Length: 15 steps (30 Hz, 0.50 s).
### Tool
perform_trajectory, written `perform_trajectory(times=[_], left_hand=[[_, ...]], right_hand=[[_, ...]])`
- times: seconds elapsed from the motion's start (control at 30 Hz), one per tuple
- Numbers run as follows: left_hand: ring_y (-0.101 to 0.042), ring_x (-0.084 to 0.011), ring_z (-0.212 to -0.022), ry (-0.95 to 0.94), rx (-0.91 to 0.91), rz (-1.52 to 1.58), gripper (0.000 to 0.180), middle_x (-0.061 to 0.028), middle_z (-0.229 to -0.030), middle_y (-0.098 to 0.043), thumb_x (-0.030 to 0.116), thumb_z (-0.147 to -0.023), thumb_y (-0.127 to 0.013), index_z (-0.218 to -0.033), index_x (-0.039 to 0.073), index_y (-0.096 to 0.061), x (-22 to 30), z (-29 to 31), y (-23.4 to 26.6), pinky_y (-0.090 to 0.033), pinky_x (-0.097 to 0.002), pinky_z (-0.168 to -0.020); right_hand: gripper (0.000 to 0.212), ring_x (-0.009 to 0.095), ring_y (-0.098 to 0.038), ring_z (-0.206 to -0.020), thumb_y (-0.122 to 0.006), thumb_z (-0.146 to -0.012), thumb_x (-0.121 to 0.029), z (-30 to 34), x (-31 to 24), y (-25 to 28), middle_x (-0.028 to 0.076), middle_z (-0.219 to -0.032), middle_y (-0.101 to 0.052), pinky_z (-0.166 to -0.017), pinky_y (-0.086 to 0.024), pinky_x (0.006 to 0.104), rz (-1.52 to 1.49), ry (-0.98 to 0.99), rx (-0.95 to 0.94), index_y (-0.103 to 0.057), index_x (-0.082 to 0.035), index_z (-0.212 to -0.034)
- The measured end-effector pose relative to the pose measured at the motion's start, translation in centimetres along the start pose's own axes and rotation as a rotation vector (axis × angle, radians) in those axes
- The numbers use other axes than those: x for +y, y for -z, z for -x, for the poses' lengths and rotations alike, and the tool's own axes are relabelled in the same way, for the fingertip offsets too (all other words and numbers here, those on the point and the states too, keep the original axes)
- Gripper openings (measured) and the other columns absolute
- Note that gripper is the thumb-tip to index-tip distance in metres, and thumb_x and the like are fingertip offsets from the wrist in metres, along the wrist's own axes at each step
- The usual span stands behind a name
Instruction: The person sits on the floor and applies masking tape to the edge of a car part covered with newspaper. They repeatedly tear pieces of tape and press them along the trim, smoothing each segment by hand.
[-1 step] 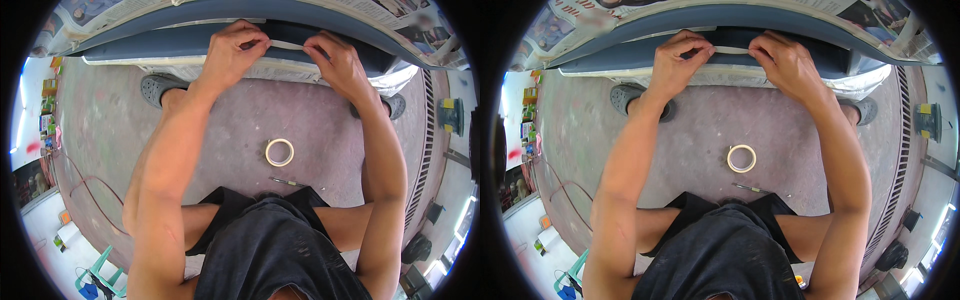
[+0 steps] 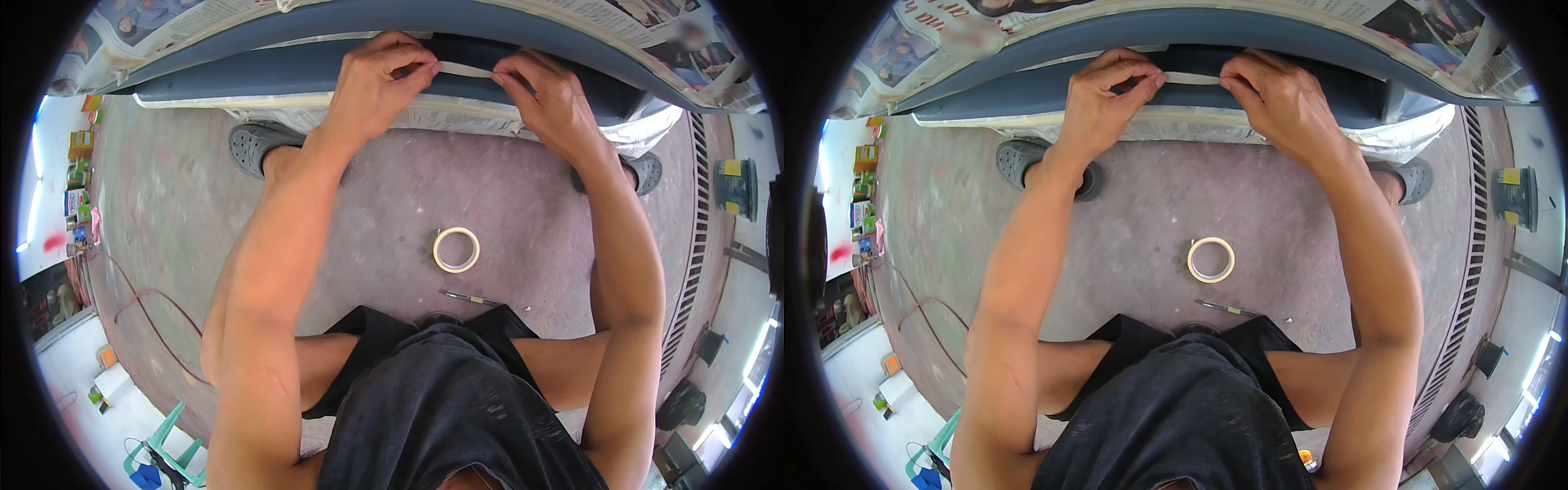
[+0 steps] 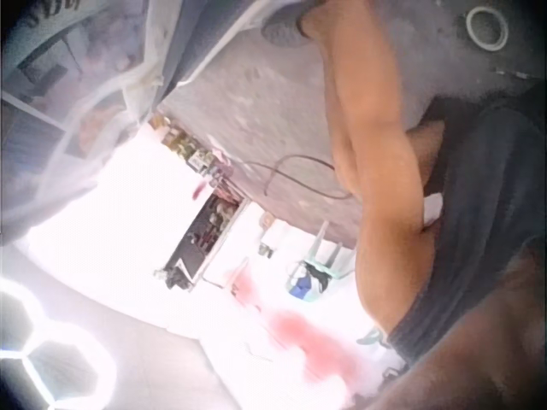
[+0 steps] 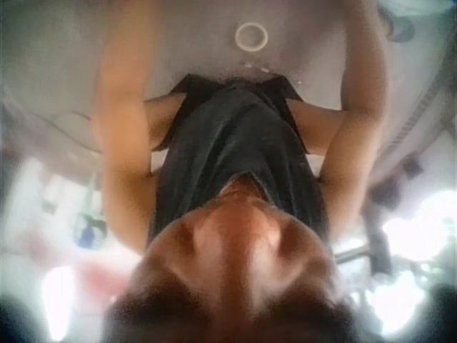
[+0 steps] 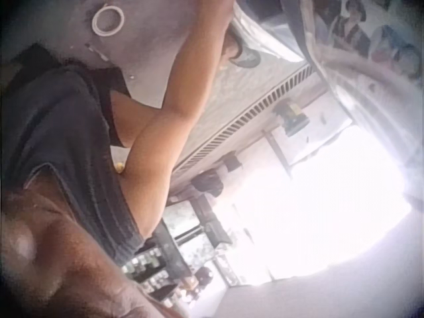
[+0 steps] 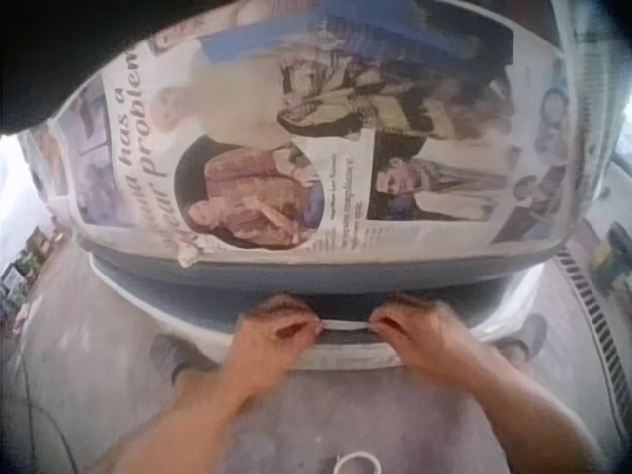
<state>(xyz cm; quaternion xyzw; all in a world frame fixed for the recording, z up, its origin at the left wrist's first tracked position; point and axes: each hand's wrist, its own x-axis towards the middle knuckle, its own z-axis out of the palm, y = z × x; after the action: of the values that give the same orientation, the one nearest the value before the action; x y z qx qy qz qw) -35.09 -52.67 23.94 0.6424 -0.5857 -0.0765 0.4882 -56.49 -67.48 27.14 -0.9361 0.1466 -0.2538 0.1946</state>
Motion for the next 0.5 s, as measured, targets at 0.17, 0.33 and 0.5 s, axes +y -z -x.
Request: perform_trajectory(times=[0.17, 0.33, 0.5], left_hand=[[-0.073, -0.0275, -0.091, -0.338, 0.034, -0.249, 0.018, -0.0081, -0.104, -0.076, 0.010, -0.086, -0.083, -0.104, 0.007, -0.081, -3.6, -2.6, 0.2, -0.059, -0.0368, -0.081], [-0.073, -0.0276, -0.092, -0.572, 0.085, -0.500, 0.019, -0.0033, -0.103, -0.076, 0.009, -0.082, -0.084, -0.101, 0.014, -0.083, -5.4, -3.5, 0.3, -0.058, -0.0386, -0.082], [-0.073, -0.0270, -0.092, -0.560, 0.083, -0.551, 0.020, -0.0023, -0.100, -0.075, 0.009, -0.080, -0.086, -0.099, 0.015, -0.084, -5.9, -3.3, 0.6, -0.058, -0.0392, -0.081]], right_hand=[[0.012, 0.030, -0.072, -0.085, -0.080, -0.088, -0.010, -1.8, 3.0, -3.0, 0.006, -0.098, -0.075, -0.074, -0.058, 0.0377, 0.273, 0.263, 0.310, -0.077, -0.009, -0.099], [0.012, 0.021, -0.072, -0.089, -0.082, -0.078, -0.010, -2.2, 4.3, -5.1, -0.001, -0.101, -0.073, -0.078, -0.059, 0.0358, 0.414, 0.335, 0.427, -0.078, -0.015, -0.089], [0.016, 0.020, -0.071, -0.092, -0.082, -0.076, -0.011, -2.1, 4.4, -5.5, -0.004, -0.103, -0.073, -0.079, -0.060, 0.0346, 0.449, 0.343, 0.407, -0.081, -0.017, -0.091]])
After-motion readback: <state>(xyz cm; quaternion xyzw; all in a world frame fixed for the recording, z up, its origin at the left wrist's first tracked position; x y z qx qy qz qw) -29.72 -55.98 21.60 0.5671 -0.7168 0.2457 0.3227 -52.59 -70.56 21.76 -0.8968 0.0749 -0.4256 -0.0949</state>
